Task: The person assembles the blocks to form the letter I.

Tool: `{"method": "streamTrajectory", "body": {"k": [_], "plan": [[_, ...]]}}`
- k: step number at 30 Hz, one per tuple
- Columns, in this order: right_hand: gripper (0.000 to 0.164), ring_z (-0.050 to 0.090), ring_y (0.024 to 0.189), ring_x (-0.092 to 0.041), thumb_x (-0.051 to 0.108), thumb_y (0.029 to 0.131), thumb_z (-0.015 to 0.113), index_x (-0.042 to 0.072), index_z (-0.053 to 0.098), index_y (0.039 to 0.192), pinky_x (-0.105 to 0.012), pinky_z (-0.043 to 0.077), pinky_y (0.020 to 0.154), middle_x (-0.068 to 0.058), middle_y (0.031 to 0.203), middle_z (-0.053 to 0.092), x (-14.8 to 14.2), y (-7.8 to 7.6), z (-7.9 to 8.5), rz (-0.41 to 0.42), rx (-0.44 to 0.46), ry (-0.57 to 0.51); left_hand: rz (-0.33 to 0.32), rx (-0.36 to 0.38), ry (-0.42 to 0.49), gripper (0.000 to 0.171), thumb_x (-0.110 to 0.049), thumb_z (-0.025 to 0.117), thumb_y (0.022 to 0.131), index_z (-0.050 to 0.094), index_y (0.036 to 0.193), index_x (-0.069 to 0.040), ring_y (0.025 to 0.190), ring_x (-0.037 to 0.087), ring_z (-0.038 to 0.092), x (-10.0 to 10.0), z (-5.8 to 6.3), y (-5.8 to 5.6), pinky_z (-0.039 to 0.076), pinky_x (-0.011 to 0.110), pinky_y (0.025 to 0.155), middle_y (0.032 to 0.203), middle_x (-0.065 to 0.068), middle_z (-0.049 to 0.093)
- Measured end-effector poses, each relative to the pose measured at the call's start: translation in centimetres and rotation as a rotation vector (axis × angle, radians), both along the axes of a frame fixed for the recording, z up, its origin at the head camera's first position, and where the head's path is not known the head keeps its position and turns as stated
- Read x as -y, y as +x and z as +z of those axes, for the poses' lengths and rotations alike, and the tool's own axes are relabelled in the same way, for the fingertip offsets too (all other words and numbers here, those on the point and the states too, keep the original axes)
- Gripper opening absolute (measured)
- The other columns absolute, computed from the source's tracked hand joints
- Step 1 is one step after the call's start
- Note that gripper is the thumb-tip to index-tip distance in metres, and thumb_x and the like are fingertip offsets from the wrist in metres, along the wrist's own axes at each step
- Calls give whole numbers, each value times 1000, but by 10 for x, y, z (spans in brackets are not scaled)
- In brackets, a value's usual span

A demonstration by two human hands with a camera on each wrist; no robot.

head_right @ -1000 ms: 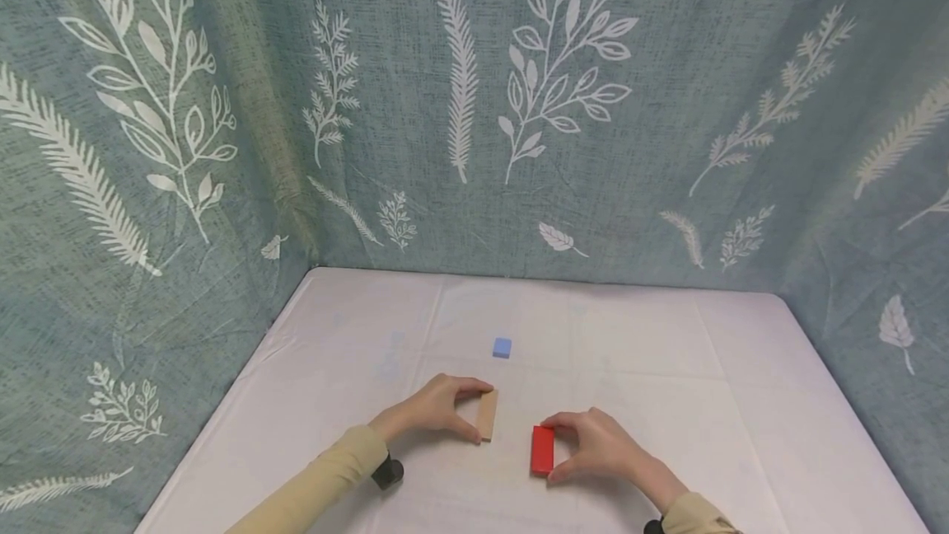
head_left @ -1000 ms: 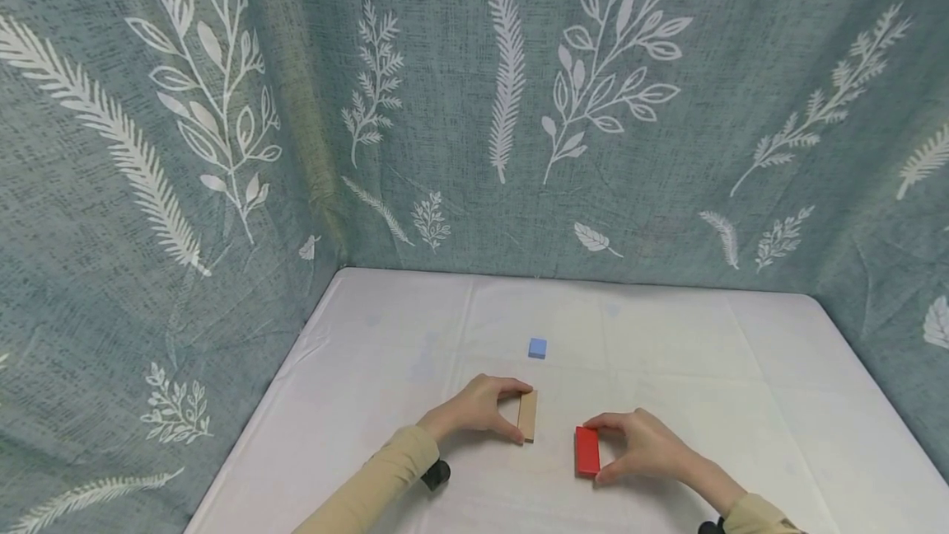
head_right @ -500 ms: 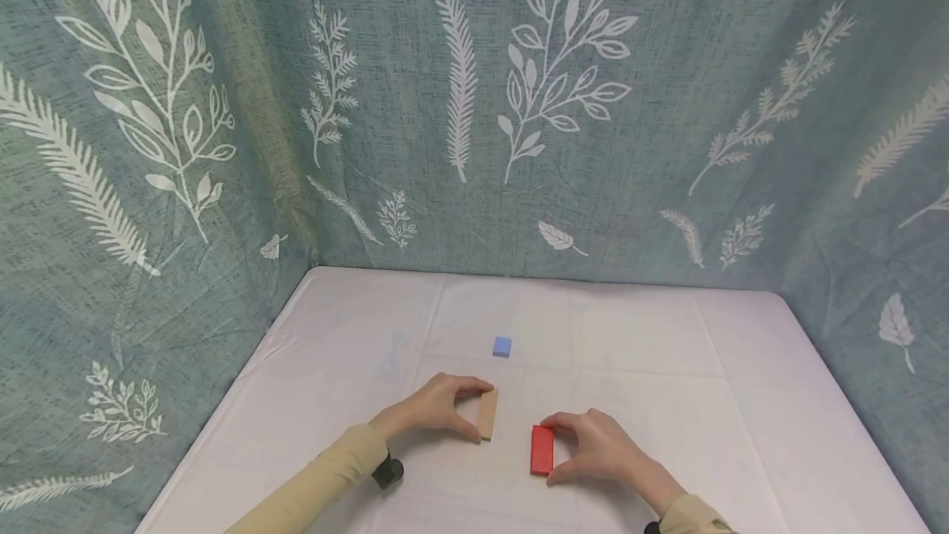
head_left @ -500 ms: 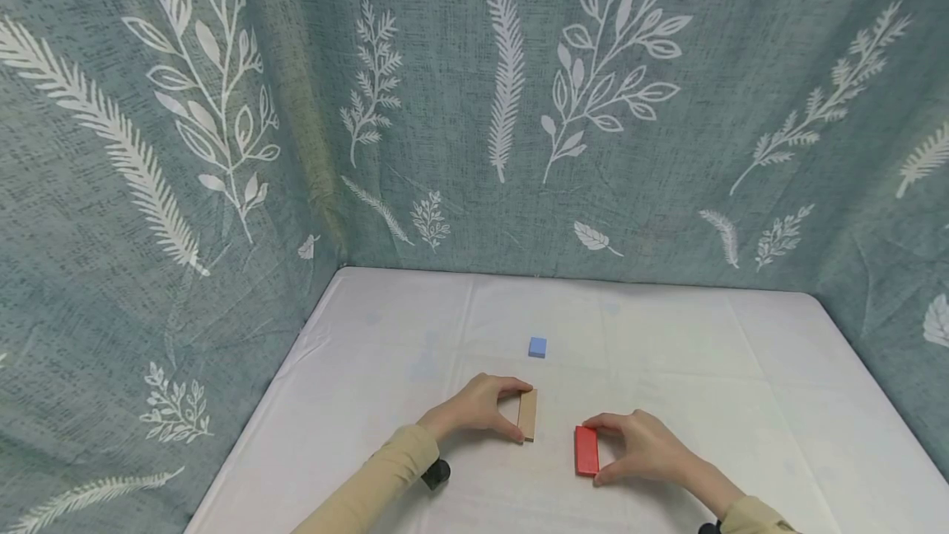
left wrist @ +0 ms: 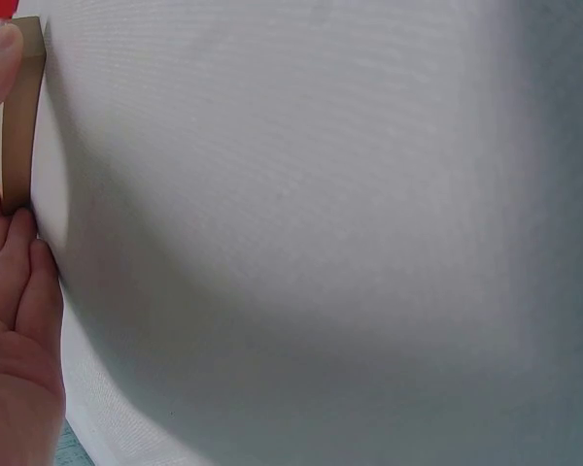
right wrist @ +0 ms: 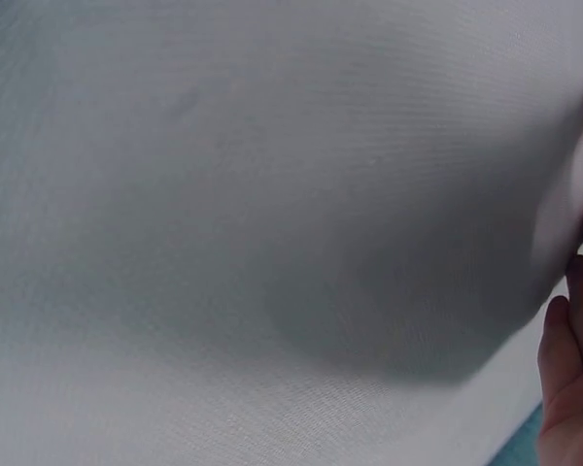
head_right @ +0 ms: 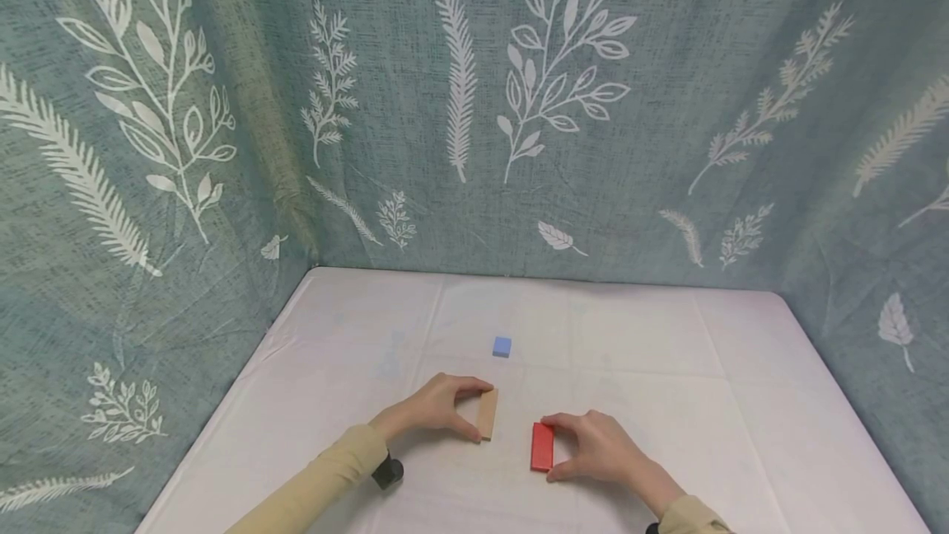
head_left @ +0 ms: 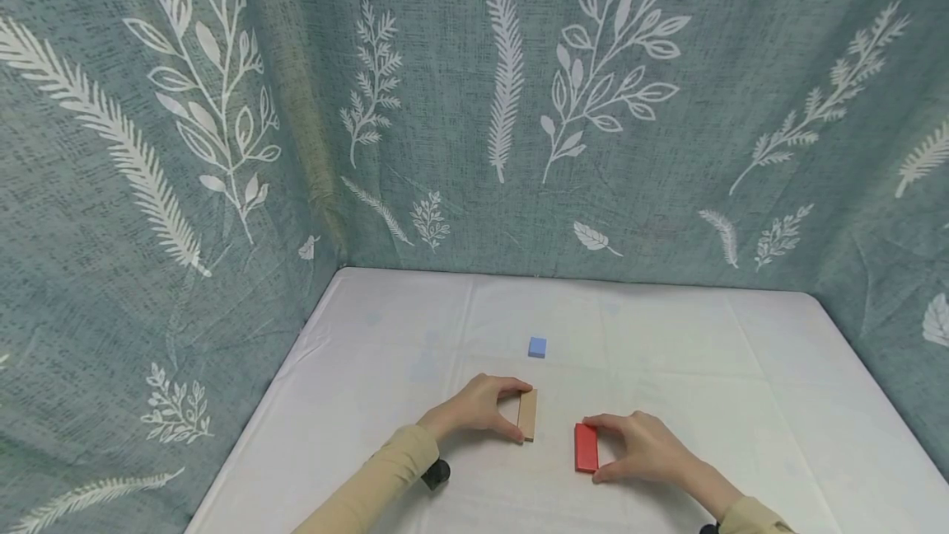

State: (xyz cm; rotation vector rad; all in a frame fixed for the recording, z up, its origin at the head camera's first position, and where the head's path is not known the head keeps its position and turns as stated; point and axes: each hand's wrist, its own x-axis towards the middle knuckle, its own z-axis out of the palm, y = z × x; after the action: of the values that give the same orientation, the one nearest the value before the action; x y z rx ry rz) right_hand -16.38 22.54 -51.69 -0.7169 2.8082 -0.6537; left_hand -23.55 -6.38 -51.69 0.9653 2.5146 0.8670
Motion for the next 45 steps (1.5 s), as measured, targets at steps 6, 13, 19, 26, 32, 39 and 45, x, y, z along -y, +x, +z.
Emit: {"method": "streamTrajectory", "body": {"k": [6,13,19,26,32,39,45], "plan": [[74,64,100,-14,62,65,75,20,63,125,-34,55,81,2,117,68,0,0,-1,11,-1,2,2,15,7,72,-32,86,66,58,129,-12,126,18,53,0,0,1,42,27,107,132,2,60],[76,64,100,-13,64,65,74,19,62,126,-33,55,80,2,118,68,-1,0,-2,32,-12,2,-2,25,6,72,-30,86,66,58,129,-11,127,18,52,1,3,3,42,28,108,132,3,60],[78,64,103,-14,64,65,74,17,61,127,-34,55,82,2,119,68,-1,0,-2,45,-24,-9,-6,18,3,71,-30,86,66,58,129,-10,127,18,53,0,3,3,42,28,108,132,3,60],[79,63,102,-11,64,65,74,17,61,127,-31,55,82,3,120,67,-2,1,0,43,-31,-25,-14,7,-5,72,-31,86,67,58,129,-11,127,19,53,0,3,2,42,28,108,132,3,60],[72,65,105,-14,55,68,77,14,62,125,-30,56,83,4,119,68,-4,0,7,42,-30,-67,-12,8,-8,72,-32,86,66,58,129,-11,127,18,52,0,2,1,42,28,108,132,2,60],[65,65,84,-11,45,71,80,9,64,123,-21,53,72,-7,117,69,-7,-3,24,48,-63,-144,-11,23,-3,72,-30,86,67,57,130,-11,127,19,52,1,2,0,42,28,108,133,3,59],[60,65,108,-26,41,74,78,7,65,121,-37,58,83,-6,117,69,-7,-2,30,40,-30,-205,-10,36,2,73,-29,86,66,56,130,-10,128,18,51,1,3,0,41,27,109,134,3,58]]}}
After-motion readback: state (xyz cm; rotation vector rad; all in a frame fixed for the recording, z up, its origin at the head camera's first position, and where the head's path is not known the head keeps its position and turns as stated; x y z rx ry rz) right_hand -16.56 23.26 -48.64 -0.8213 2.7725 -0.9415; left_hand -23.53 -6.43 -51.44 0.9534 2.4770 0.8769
